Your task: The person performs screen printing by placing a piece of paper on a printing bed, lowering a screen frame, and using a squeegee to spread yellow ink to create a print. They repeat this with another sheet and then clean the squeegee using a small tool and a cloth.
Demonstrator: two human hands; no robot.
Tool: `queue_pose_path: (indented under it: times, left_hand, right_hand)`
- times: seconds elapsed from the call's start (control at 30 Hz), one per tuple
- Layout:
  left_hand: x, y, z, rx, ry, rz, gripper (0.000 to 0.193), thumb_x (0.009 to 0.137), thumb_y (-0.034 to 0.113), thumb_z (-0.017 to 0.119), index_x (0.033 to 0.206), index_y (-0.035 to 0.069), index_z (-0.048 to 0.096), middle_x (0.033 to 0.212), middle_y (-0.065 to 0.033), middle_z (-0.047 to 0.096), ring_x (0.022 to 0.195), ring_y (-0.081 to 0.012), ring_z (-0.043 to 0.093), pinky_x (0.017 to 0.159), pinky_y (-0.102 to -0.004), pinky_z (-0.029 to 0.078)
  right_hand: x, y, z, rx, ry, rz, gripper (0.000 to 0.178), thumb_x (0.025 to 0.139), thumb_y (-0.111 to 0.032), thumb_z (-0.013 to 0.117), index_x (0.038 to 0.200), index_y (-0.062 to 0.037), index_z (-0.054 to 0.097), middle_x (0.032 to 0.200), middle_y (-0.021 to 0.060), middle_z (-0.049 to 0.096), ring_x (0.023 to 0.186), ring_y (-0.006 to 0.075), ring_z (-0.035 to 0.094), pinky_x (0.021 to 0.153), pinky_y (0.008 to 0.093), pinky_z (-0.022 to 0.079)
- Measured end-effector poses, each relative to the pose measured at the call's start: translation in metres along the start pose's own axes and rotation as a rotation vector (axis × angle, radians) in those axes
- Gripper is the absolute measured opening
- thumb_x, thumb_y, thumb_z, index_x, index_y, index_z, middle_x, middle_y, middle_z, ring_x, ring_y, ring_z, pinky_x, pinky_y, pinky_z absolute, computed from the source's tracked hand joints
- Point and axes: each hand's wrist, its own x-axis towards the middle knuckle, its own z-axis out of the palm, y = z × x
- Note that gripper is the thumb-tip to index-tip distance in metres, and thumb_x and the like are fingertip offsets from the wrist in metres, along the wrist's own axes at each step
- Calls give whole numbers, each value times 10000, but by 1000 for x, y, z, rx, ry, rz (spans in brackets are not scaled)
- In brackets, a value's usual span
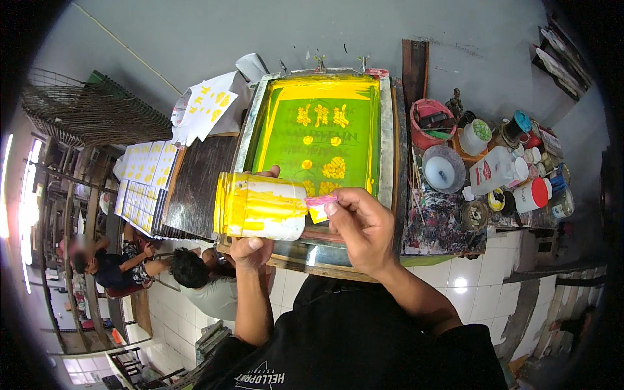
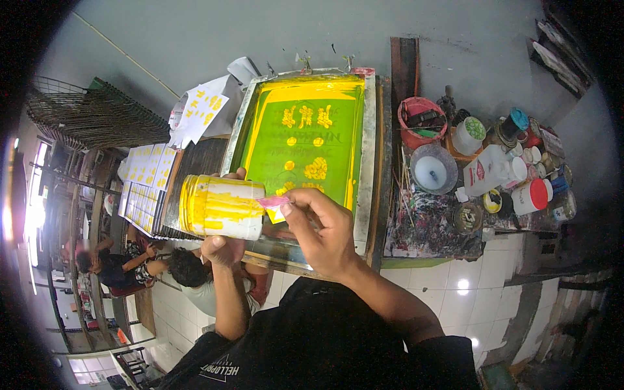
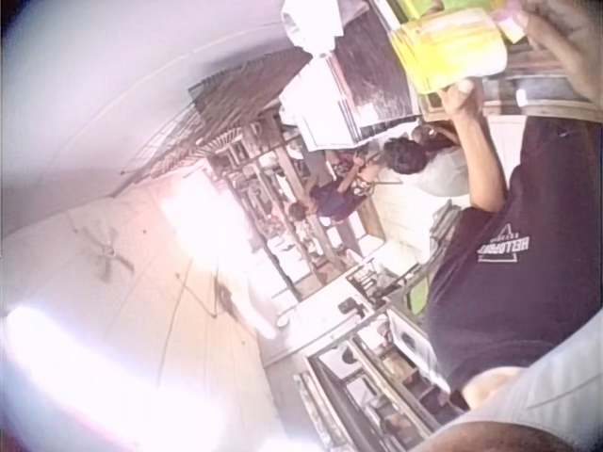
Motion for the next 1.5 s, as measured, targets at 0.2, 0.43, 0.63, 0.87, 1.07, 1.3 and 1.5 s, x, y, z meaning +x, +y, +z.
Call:
queue_pose_path:
  times: [0.2,0.43,0.63,0.87,1.07,1.3,1.5]
  left_hand:
    - [-2,0,-1,42,-23,0,1176,631,298,884,1603,92,256,1602,-282,329,1486,-408,360,1213,-566,330]
    - [0,-6,-2,293,-40,169,1151,656,304,923,1582,72,279,1537,-258,418,1462,-424,393,1187,-584,359]
    - [-3,-18,1,532,-24,282,1059,716,396,924,1518,80,309,1488,-176,463,1468,-416,390,1200,-572,337]
    - [-3,-7,9,126,45,83,1136,653,317,898,1577,63,290,1563,-264,396,1460,-399,407,1209,-557,341]
    - [4,1,9,12,56,73,1113,632,322,824,1579,54,305,1570,-280,385,1479,-397,380,1215,-547,339]
    - [5,2,4,103,26,26,1133,617,264,876,1576,64,308,1589,-237,373,1450,-379,420,1202,-553,357]
    - [2,-16,-9,312,-39,48,1084,599,167,930,1520,57,368,1565,-212,410,1451,-344,424,1208,-524,346]
  right_hand:
    - [0,0,-2,-20,50,14,121,993,-60,655,1053,44,660,910,94,718,826,105,680,716,282,547]
    - [3,1,-4,-283,103,-86,125,967,-43,665,1060,41,669,906,157,721,753,197,706,695,311,548]
    - [1,8,-2,-337,172,-74,125,974,-44,662,1068,38,665,879,118,714,709,166,680,665,291,533]
    - [14,14,-14,227,107,73,127,1024,-69,617,1106,27,623,918,61,674,685,78,588,597,241,485]
    - [13,15,2,297,27,125,155,1042,-122,619,1111,17,611,911,52,665,740,76,608,659,239,506]
    - [7,7,0,297,26,138,140,1028,-98,634,1091,26,615,879,35,656,740,59,594,658,230,494]
    - [11,2,0,-121,103,100,121,984,-52,653,1071,31,660,847,71,701,717,72,632,644,252,512]
